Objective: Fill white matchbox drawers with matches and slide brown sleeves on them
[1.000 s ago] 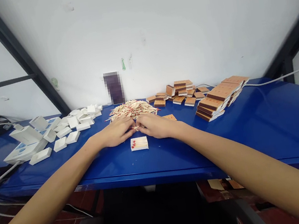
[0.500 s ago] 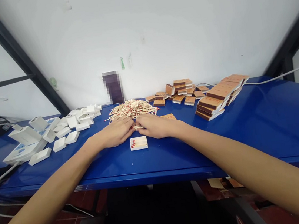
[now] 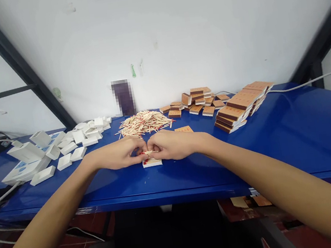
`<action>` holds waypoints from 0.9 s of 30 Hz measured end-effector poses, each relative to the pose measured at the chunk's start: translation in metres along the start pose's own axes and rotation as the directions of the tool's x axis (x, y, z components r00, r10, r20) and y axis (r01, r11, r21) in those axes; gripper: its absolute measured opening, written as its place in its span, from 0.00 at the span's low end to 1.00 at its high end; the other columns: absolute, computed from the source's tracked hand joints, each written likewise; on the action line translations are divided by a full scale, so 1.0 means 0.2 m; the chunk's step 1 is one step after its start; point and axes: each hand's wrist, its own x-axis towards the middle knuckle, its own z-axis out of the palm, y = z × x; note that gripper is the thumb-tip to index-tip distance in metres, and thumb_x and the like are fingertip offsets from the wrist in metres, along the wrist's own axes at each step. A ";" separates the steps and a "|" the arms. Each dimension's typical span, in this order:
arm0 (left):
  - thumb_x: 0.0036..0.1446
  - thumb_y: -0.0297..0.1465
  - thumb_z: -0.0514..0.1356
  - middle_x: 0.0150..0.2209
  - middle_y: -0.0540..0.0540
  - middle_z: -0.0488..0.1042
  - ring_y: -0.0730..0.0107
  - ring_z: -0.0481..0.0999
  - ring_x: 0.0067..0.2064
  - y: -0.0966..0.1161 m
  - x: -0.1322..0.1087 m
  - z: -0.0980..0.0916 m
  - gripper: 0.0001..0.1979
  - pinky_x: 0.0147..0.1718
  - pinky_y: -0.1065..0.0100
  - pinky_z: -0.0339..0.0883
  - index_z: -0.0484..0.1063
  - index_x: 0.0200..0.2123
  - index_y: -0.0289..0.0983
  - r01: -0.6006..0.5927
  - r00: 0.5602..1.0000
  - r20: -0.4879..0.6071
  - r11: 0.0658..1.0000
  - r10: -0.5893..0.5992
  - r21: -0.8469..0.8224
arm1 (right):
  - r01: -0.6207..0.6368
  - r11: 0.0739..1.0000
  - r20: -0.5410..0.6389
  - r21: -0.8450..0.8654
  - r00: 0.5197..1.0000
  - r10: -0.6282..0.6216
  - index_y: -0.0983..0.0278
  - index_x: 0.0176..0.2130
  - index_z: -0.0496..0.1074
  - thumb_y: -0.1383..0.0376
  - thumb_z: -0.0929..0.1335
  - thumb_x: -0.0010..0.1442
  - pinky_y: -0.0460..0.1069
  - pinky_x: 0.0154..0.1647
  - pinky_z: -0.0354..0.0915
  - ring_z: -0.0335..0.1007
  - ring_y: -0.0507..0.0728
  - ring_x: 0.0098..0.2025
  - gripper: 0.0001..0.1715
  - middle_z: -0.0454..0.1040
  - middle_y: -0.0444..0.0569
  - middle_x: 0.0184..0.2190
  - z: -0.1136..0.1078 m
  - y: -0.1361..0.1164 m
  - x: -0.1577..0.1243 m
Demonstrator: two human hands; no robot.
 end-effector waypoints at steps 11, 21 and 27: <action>0.58 0.35 0.63 0.29 0.48 0.79 0.75 0.72 0.27 -0.05 -0.01 -0.02 0.13 0.27 0.73 0.62 0.79 0.43 0.35 0.079 0.997 0.015 0.954 -0.078 -0.290 | -0.007 1.000 -0.030 -0.017 1.000 0.006 0.64 0.31 0.73 0.54 0.66 0.62 0.47 0.29 0.57 0.64 0.51 0.27 0.18 0.74 0.47 0.28 0.01 0.00 0.01; 0.52 0.37 0.68 0.29 0.45 0.80 0.72 0.76 0.31 -0.11 -0.03 -0.02 0.12 0.32 0.70 0.68 0.80 0.33 0.33 0.012 0.965 -0.234 0.908 -0.120 -0.419 | -0.011 0.996 -0.097 -0.090 0.995 0.003 0.65 0.32 0.73 0.55 0.67 0.62 0.47 0.29 0.55 0.63 0.52 0.28 0.16 0.72 0.48 0.29 0.01 0.02 0.02; 0.53 0.36 0.67 0.30 0.45 0.80 0.73 0.73 0.31 -0.08 0.01 0.03 0.09 0.35 0.68 0.68 0.80 0.31 0.34 -0.029 0.955 -0.284 0.925 -0.086 -0.378 | -0.016 1.000 -0.107 0.027 0.994 0.019 0.64 0.37 0.69 0.64 0.66 0.59 0.46 0.29 0.56 0.62 0.51 0.28 0.06 0.70 0.45 0.28 -0.05 0.02 0.00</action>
